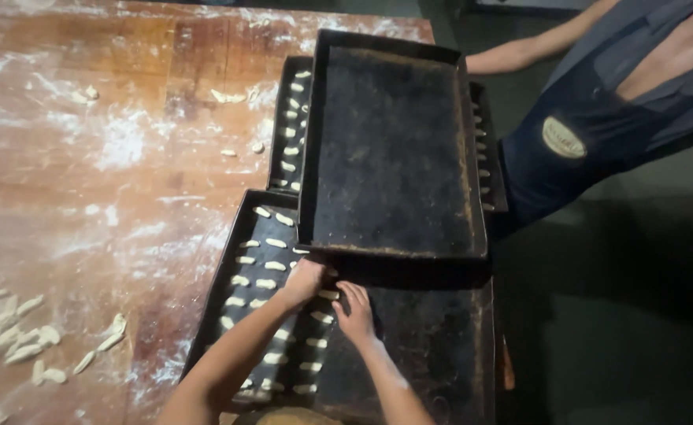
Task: The person picks small dough pieces from a floured wooden table and places them one at a time in rows on dark baking trays, filling several trays. A coworker cuts dough strips into pieces on the table while the person continues arranging them on the trays.
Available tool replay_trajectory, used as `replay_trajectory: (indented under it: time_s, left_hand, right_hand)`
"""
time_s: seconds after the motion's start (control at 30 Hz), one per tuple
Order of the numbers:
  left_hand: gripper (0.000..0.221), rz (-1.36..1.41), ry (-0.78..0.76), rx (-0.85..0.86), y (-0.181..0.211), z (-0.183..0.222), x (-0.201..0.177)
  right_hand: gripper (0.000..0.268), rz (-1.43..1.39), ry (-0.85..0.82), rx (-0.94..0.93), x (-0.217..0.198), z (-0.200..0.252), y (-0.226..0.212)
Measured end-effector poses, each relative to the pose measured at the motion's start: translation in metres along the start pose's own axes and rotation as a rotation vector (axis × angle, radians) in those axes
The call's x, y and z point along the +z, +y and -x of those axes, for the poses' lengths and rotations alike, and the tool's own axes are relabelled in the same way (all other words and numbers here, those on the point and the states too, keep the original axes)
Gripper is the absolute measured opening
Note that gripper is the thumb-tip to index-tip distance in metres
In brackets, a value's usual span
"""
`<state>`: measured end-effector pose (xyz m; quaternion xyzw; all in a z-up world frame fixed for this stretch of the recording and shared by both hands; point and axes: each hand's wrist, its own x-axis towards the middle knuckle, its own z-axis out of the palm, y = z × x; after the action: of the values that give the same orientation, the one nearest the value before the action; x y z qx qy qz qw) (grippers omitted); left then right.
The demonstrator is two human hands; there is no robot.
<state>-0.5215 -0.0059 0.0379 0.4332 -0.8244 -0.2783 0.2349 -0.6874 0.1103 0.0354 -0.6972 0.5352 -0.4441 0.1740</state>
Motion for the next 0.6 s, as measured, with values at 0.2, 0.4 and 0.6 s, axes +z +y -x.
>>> replay_trajectory:
  time_s: [0.2, 0.4, 0.6]
  left_hand:
    - [0.029, -0.136, -0.080, 0.116, 0.004, 0.004, -0.011]
    - [0.037, -0.136, 0.078, 0.192, 0.038, 0.038, -0.044]
    - [0.037, 0.093, 0.492, 0.095, 0.064, 0.148, -0.082]
  right_hand:
    - [0.036, 0.049, 0.164, 0.088, -0.003, 0.004, -0.008]
    - [0.026, 0.028, 0.170, 0.144, -0.001, 0.004, -0.006]
    - [0.023, 0.017, 0.207, 0.166, 0.004, 0.009, 0.005]
